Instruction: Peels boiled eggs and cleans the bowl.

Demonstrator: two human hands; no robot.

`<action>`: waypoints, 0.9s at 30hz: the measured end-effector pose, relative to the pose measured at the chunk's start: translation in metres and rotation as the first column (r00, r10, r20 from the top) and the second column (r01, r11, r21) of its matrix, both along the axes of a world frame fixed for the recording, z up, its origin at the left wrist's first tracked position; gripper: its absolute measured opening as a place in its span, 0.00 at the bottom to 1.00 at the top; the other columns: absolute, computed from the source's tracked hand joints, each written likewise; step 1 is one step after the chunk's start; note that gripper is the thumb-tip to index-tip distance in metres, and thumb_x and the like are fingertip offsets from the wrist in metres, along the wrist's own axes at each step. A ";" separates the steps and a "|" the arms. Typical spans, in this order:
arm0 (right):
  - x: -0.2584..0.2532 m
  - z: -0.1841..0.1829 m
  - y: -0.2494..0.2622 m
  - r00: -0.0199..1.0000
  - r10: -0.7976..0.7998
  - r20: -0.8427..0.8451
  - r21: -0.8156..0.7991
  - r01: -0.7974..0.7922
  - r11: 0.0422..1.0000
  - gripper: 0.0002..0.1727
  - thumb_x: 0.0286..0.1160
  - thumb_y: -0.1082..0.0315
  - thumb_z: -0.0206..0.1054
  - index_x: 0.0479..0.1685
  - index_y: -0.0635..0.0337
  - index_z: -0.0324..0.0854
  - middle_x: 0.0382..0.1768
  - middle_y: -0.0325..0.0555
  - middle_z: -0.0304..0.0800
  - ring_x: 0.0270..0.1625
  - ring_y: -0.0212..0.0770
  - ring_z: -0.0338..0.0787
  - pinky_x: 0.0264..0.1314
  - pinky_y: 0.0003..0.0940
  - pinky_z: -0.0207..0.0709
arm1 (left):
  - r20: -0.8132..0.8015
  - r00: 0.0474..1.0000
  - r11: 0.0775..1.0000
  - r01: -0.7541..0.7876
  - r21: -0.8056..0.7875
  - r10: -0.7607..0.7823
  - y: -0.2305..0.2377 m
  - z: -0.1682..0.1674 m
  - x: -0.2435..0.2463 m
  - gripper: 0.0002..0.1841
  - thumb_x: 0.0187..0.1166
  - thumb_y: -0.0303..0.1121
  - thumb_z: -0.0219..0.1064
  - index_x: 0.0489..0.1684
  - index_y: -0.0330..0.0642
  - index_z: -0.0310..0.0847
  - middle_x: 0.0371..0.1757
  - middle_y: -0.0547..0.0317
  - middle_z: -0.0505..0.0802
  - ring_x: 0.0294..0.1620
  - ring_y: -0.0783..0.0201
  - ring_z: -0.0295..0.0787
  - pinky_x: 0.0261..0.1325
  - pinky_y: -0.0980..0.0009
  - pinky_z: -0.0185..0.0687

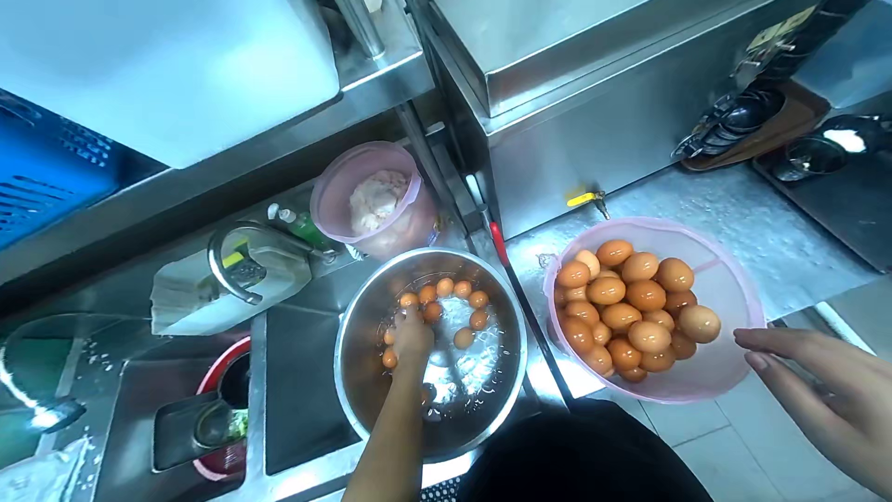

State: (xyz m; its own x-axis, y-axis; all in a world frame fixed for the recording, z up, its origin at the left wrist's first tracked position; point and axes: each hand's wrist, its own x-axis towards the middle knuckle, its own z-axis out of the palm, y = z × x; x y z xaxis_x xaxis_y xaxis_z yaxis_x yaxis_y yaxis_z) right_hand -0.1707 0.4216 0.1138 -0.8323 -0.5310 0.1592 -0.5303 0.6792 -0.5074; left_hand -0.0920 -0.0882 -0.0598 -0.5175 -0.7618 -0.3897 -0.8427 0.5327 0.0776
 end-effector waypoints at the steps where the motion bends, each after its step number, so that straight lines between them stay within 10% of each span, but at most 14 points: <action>1: 0.001 0.001 -0.001 1.000 -0.003 0.006 -0.003 0.003 1.000 0.19 0.86 0.59 0.58 0.56 0.62 0.89 0.51 0.53 0.94 0.54 0.48 0.92 0.61 0.49 0.85 | 0.014 1.000 1.000 0.006 -0.007 -0.006 0.003 -0.001 0.000 0.30 0.77 0.34 0.69 0.82 0.53 0.72 0.81 0.37 0.76 0.78 0.29 0.73 0.68 0.34 0.79; 12: -0.003 0.001 -0.007 0.999 0.015 -0.048 -0.027 -0.016 1.000 0.19 0.85 0.57 0.57 0.55 0.59 0.90 0.50 0.49 0.94 0.54 0.45 0.92 0.59 0.48 0.85 | -0.196 0.975 0.995 0.098 -0.033 -0.103 0.007 0.015 0.030 0.26 0.80 0.33 0.68 0.79 0.43 0.74 0.73 0.36 0.83 0.73 0.33 0.80 0.72 0.35 0.76; 20: -0.007 0.000 -0.008 0.995 0.018 -0.094 -0.034 -0.021 0.999 0.20 0.85 0.55 0.56 0.53 0.56 0.91 0.49 0.45 0.94 0.54 0.42 0.92 0.57 0.48 0.86 | -0.524 0.840 0.964 0.008 0.266 0.138 0.013 0.092 0.057 0.25 0.77 0.34 0.76 0.74 0.43 0.78 0.59 0.43 0.91 0.51 0.48 0.93 0.57 0.42 0.88; 27: -0.014 0.021 -0.014 0.987 -0.012 -0.163 -0.036 0.006 0.999 0.19 0.83 0.56 0.56 0.55 0.54 0.90 0.51 0.40 0.92 0.54 0.38 0.91 0.55 0.44 0.86 | -0.757 0.648 0.893 0.384 0.236 -0.079 0.106 0.199 0.020 0.29 0.74 0.37 0.78 0.78 0.57 0.77 0.65 0.62 0.90 0.52 0.63 0.92 0.51 0.59 0.93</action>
